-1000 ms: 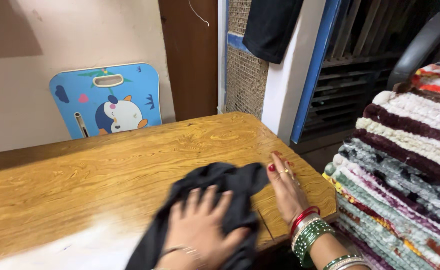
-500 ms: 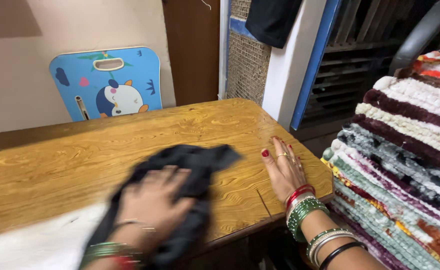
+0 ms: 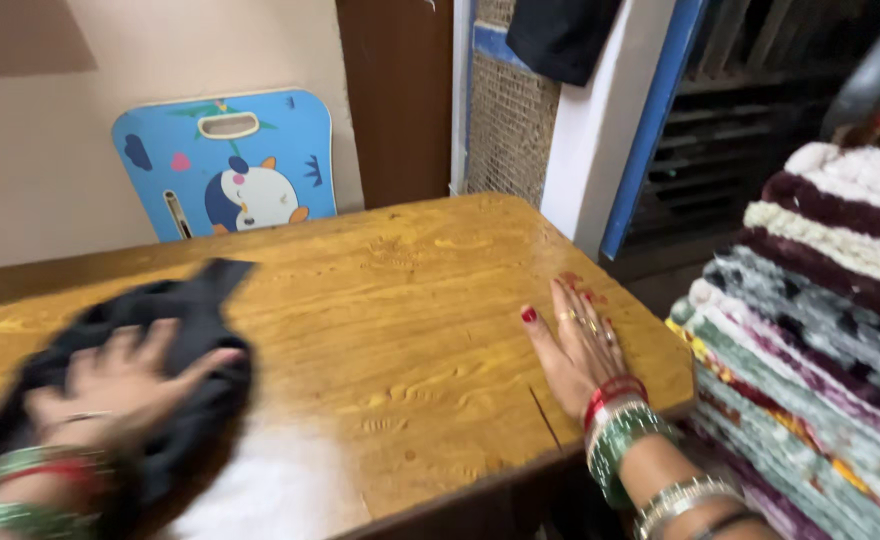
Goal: The person wipes a white plastic container with a black cloth, then moves a small box and the container off the wooden workbench. The person then wipes the workbench surface with the black cloth in broad strokes.
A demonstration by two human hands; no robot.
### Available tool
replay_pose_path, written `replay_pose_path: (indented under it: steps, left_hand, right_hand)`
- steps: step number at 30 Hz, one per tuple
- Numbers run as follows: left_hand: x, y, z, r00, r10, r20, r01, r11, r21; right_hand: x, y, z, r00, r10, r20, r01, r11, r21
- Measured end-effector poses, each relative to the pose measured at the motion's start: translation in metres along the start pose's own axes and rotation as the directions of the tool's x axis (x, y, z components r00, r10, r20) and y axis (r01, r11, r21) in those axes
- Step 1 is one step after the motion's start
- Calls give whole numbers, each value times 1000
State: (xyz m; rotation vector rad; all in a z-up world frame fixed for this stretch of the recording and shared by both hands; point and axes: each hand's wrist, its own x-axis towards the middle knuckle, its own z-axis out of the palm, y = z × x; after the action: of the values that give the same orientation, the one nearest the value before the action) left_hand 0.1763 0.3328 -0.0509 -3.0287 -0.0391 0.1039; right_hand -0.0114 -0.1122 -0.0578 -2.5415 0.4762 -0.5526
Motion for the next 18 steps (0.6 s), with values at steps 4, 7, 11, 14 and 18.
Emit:
replay_pose_path:
  steps: [4,7,11,14,18]
  left_hand:
    - [-58,134,-56,970,243,20,-242,970,-37]
    - [-112,214,-77,874,486,7,-479,863,-160]
    - [-154,293,-81,693,721,-17,-701,668,-249]
    - [-142,325,-77,580,805,-123,-799,535,-274]
    - [-95,347,-77,647,759,-75,-759,633,-153]
  right_hand:
    - [2,6,-2,998,-24,-63,28,998,56]
    - [1,13,3,991,-57,-122,69,992,103]
    - [3,18,3,977,-41,-207,66,991,116]
    - [5,19,2,979,6,-203,26,987,157]
    - [3,14,7,992,-7,-128,-2,998,-66]
